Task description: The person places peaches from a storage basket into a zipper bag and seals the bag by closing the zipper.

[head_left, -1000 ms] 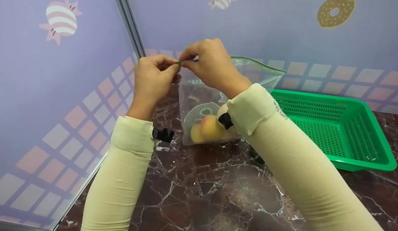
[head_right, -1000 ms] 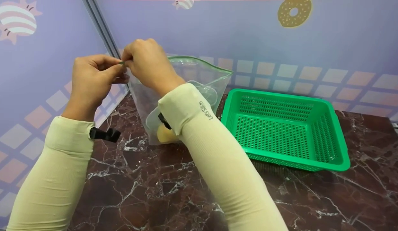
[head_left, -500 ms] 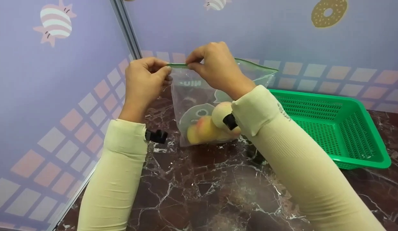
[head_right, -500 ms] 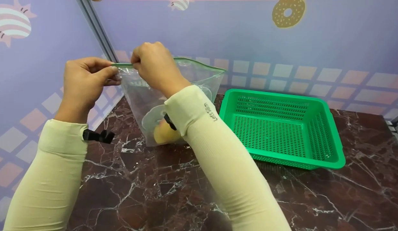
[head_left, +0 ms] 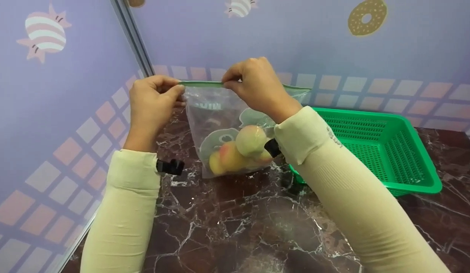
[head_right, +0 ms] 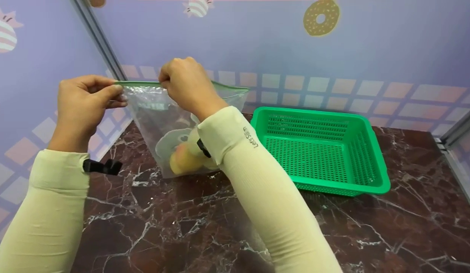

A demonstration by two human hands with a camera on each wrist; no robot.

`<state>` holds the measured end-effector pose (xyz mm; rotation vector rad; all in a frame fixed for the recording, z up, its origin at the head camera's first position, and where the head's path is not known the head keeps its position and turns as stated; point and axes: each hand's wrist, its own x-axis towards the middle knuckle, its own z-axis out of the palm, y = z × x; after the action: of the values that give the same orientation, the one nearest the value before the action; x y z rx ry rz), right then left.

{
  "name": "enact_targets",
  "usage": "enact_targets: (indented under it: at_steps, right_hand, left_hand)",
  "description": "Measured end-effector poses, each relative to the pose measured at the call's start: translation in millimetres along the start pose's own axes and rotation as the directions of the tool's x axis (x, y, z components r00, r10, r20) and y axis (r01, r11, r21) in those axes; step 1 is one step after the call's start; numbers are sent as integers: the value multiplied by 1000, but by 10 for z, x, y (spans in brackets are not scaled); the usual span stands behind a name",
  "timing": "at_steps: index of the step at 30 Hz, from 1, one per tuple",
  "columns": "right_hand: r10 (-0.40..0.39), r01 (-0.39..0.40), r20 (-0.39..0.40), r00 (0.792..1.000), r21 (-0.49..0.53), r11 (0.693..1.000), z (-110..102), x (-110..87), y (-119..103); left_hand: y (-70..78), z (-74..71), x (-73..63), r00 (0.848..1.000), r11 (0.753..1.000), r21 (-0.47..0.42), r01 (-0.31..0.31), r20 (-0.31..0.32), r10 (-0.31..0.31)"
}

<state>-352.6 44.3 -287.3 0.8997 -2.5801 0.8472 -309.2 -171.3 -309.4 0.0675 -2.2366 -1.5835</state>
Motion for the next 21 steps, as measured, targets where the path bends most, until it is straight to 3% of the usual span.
enact_targets:
  at_steps: [9, 16, 21]
  right_hand:
    - [20, -20, -12, 1000, -22, 1000, 2, -59, 85]
    - [6, -6, -8, 1000, 8, 1000, 49, -42, 53]
    - [26, -26, -14, 1000, 9, 1000, 10, -68, 113]
  left_hand:
    - [-94, -152, 22, 1000, 1000, -10, -23, 3, 23]
    - [-143, -374, 17, 1000, 999, -30, 18, -9, -19]
    - [-164, -397, 21, 1000, 999, -35, 28, -9, -28]
